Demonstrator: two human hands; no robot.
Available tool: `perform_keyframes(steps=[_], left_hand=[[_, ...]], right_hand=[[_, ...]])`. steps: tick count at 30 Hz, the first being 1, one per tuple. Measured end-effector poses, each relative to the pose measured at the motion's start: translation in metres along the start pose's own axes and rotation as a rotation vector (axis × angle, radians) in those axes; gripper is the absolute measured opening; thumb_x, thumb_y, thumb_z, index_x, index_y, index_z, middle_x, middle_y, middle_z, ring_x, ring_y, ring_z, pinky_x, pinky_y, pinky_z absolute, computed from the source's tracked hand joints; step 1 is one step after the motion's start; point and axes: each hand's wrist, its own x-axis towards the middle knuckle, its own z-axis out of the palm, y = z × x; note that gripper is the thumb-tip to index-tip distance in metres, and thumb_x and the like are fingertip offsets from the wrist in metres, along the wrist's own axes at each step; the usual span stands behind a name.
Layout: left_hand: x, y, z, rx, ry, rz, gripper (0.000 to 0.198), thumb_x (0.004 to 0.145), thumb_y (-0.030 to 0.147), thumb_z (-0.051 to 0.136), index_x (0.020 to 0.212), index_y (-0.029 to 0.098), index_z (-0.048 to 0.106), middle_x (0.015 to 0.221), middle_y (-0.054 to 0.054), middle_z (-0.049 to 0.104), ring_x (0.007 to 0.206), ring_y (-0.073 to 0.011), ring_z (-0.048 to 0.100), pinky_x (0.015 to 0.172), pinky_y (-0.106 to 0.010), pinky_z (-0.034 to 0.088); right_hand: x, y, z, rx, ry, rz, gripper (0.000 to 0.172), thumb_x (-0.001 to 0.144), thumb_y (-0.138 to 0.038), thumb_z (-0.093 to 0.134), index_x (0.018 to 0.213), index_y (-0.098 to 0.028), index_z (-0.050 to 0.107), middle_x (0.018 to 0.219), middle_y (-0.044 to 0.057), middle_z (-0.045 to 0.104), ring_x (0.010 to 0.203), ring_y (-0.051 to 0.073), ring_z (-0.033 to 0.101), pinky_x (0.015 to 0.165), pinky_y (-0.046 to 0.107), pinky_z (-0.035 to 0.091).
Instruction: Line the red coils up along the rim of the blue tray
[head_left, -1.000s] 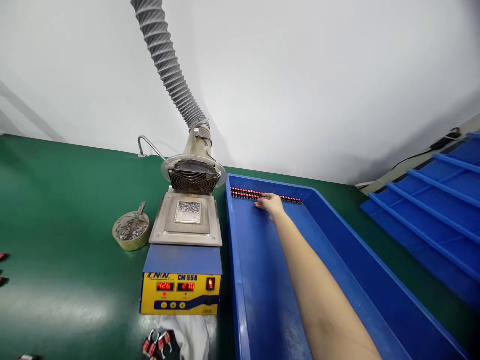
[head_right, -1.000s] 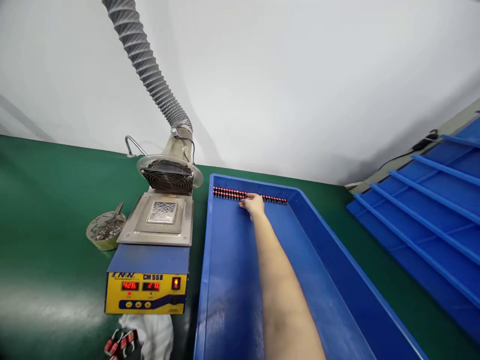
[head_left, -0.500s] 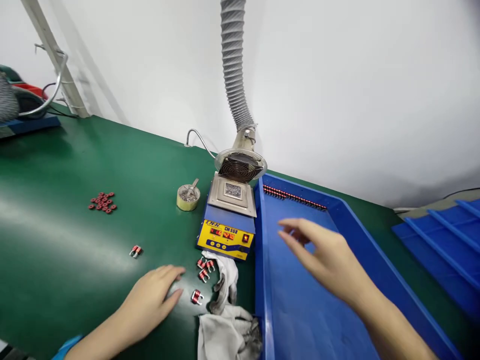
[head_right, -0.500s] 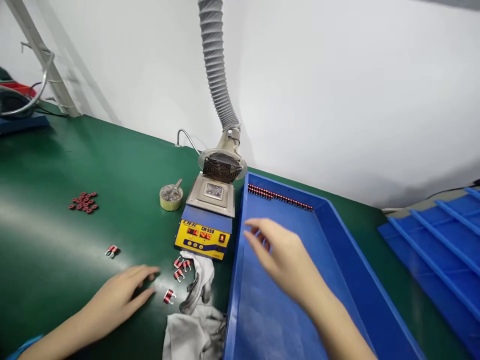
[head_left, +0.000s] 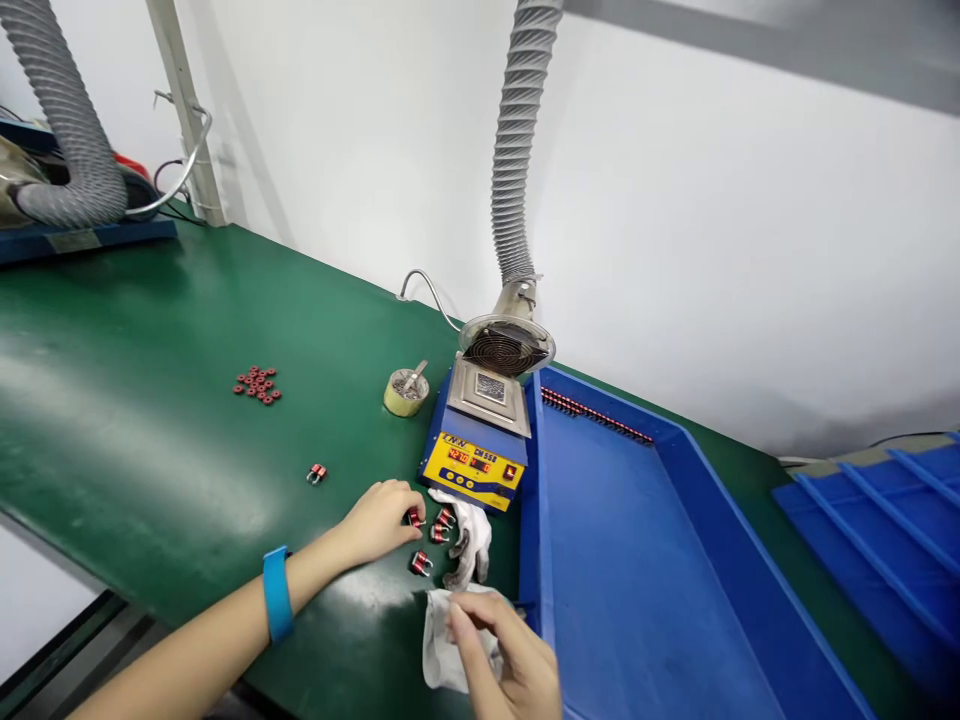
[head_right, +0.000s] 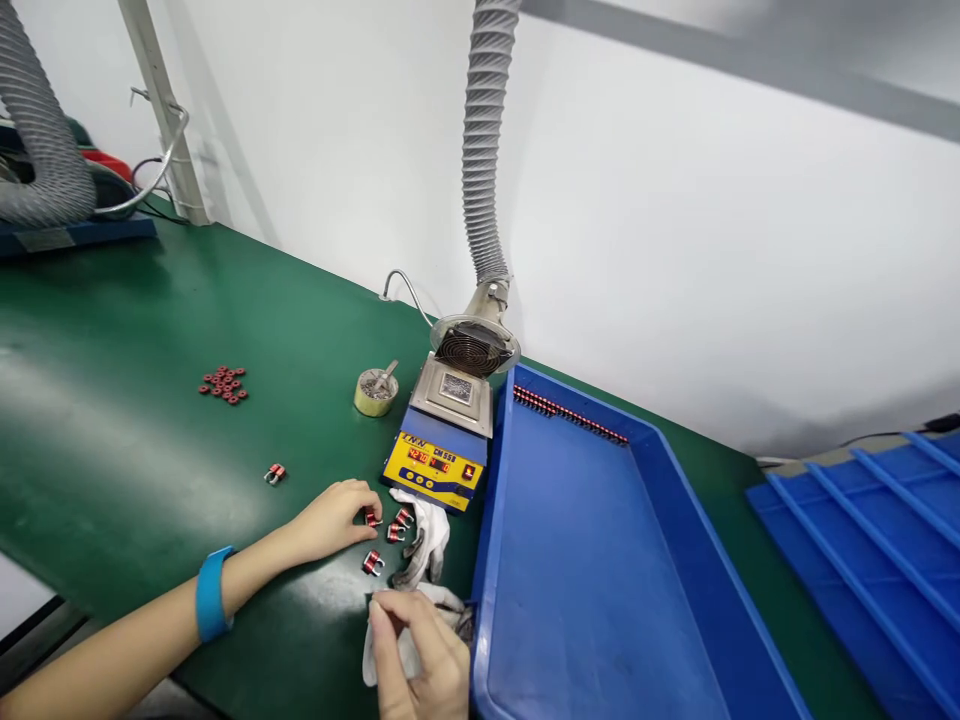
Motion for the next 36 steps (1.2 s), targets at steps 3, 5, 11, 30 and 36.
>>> perform_keyframes(steps=[3,5,11,30,36], left_hand=[[-0.023,0.012,-0.019,-0.149,0.001,0.009,0.018,0.072,0.018,0.068,0.089,0.02,0.062,0.088,0.002,0.064,0.085,-0.0143,0.057,0.077,-0.023,0.042],[-0.043,0.026,-0.033,-0.351,0.012,0.039,0.029,0.072,0.015,0.068,0.098,0.022,0.059,0.097,0.003,0.063,0.092,-0.0122,0.055,0.083,-0.02,0.041],[-0.078,0.05,-0.044,-0.595,0.033,0.062,0.054,0.074,0.007,0.055,0.123,0.029,0.046,0.124,0.0,0.053,0.114,-0.014,0.046,0.099,-0.026,0.033],[-0.05,0.08,-0.028,-1.572,0.594,-0.149,0.026,0.062,0.039,0.079,0.061,0.015,0.068,0.063,0.0,0.067,0.057,-0.0076,0.06,0.055,-0.013,0.049],[-0.057,0.071,-0.046,-1.384,0.329,-0.142,0.034,0.061,0.035,0.081,0.088,0.016,0.072,0.086,-0.005,0.071,0.08,-0.0128,0.064,0.075,-0.018,0.051]], right_hand=[[0.004,0.002,0.015,0.158,0.019,0.208,0.017,0.08,-0.036,0.061,0.08,-0.02,0.067,0.075,0.003,0.062,0.06,0.011,0.054,0.058,0.021,0.044],[0.01,0.001,0.021,0.349,0.041,0.397,0.026,0.078,-0.044,0.062,0.087,-0.02,0.066,0.077,0.003,0.062,0.057,0.01,0.052,0.052,0.021,0.044],[0.021,-0.015,0.037,0.986,-0.026,0.665,0.029,0.067,-0.04,0.075,0.082,-0.017,0.067,0.071,0.003,0.065,0.059,0.01,0.057,0.049,0.018,0.047],[0.005,-0.021,0.055,1.13,0.159,0.592,0.019,0.064,-0.032,0.079,0.076,-0.021,0.069,0.076,0.0,0.069,0.06,0.008,0.061,0.057,0.016,0.05],[0.006,-0.018,0.049,1.131,0.139,0.594,0.017,0.065,-0.032,0.078,0.076,-0.023,0.068,0.076,-0.001,0.069,0.061,0.009,0.062,0.057,0.018,0.05]])
